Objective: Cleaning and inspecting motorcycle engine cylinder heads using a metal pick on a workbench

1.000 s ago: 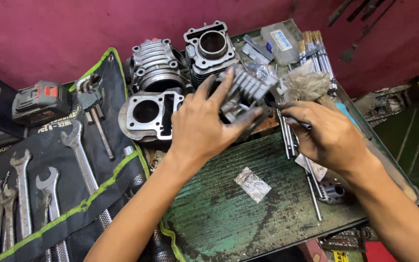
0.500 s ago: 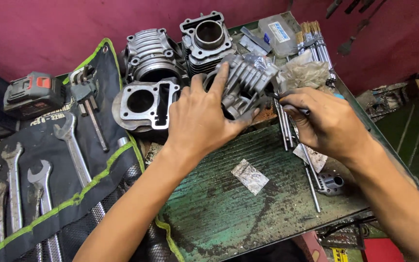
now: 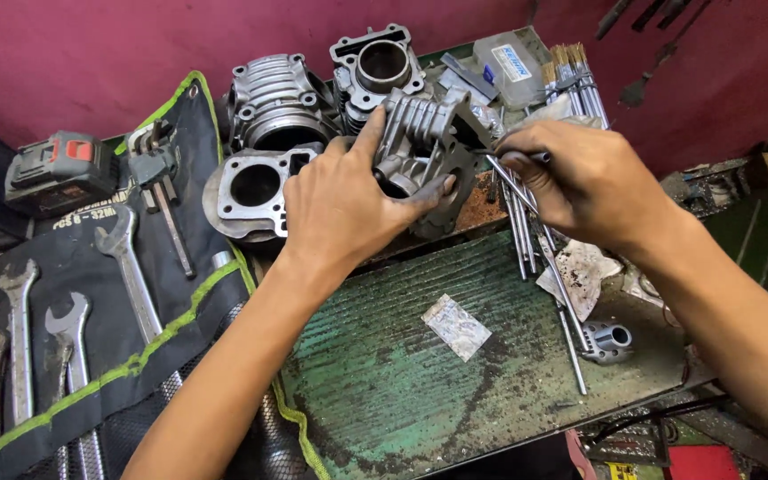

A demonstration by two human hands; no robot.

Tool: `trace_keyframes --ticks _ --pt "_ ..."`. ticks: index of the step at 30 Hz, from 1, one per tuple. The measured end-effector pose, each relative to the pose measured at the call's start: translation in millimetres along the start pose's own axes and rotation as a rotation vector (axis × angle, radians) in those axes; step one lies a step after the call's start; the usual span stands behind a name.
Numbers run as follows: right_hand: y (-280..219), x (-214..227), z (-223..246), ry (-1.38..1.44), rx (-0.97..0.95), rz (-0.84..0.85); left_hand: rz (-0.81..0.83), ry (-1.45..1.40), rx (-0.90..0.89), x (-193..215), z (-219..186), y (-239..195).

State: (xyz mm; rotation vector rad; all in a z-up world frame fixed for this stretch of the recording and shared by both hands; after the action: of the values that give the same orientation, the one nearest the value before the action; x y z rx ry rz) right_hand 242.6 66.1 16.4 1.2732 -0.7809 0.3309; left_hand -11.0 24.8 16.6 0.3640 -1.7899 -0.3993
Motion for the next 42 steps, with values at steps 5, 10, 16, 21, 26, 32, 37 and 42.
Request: trace_keyframes --ticks 5,10,16,21,26,32,37,42 --pt "-9.5 -11.2 -13.4 -0.006 0.047 -0.002 -0.006 0.012 0.018 -3.2 4.4 2.8" --pt "-13.7 -8.2 -12.2 -0.034 0.026 -0.042 0.020 -0.018 0.047 3.1 2.4 4.5" --pt "-20.2 -12.6 -13.3 -0.004 0.020 -0.004 0.016 -0.028 0.030 -1.5 5.5 1.6" --pt "-23.4 -0.6 -6.4 -0.081 0.068 -0.037 -0.013 -0.054 -0.021 -3.7 7.4 -1.0" --pt "-27.9 -4.5 -14.5 -0.007 0.045 -0.035 -0.029 -0.036 -0.048 -6.7 8.2 -2.7" --pt "-19.6 15.6 2.2 -0.046 0.026 -0.093 -0.048 -0.016 -0.074 -8.6 8.7 -5.2" --pt "-25.2 13.9 -6.5 0.023 -0.006 -0.083 -0.041 0.000 -0.095 -10.8 9.3 -6.5" --pt "-20.1 26.2 3.3 -0.087 0.006 -0.052 -0.051 -0.018 -0.095 -9.1 6.8 -5.6"
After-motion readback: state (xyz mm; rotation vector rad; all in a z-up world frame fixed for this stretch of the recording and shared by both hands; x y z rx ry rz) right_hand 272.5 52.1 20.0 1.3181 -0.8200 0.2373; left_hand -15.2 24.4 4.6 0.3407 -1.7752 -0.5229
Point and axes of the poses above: each hand's wrist, its own y-axis towards the middle knuckle, its own x-axis out of the back of the hand, z = x × y, the point moved 1 cm from there along y, towards the middle knuckle, and after that the axes turned 9 degrees about -z, right-handed, at the moved point
